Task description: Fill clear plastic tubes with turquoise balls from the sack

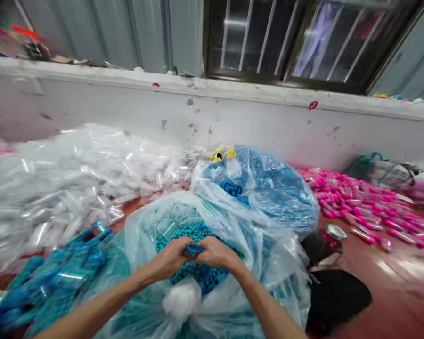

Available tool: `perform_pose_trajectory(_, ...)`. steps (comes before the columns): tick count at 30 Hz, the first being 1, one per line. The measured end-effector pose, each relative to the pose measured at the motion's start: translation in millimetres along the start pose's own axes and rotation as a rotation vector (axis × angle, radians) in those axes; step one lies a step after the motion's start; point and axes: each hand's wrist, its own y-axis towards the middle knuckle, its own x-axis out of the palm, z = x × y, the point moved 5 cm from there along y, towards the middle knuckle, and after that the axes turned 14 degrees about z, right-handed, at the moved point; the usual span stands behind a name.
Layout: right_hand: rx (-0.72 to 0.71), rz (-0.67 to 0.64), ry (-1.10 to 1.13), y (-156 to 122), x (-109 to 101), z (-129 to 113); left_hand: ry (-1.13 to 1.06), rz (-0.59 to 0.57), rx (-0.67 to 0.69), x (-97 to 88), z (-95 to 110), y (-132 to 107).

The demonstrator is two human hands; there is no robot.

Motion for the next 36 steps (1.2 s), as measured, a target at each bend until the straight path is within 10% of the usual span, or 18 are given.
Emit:
perform_pose_trajectory(7,0.169,0.249,-0.02,-6.8,-2.4,31.0,0.117,-0.033,-0.308,15.4,-44.2,-6.5)
perform_pose_trajectory(13,0.201,0.548,-0.009,-13.6,-3.6,61.8,-0.12,-0.027,-0.413,55.8,-42.0,12.7)
perform_pose_trajectory(25,0.254,0.595,0.435,-14.8,3.8,68.3,-1.256,-0.053,-0.799,68.3,-36.4,1.9)
perform_pose_trajectory(36,0.101,0.471,0.061,-18.4,6.3,36.7,-0.955,0.227,-0.638,53.2,-40.7,3.1)
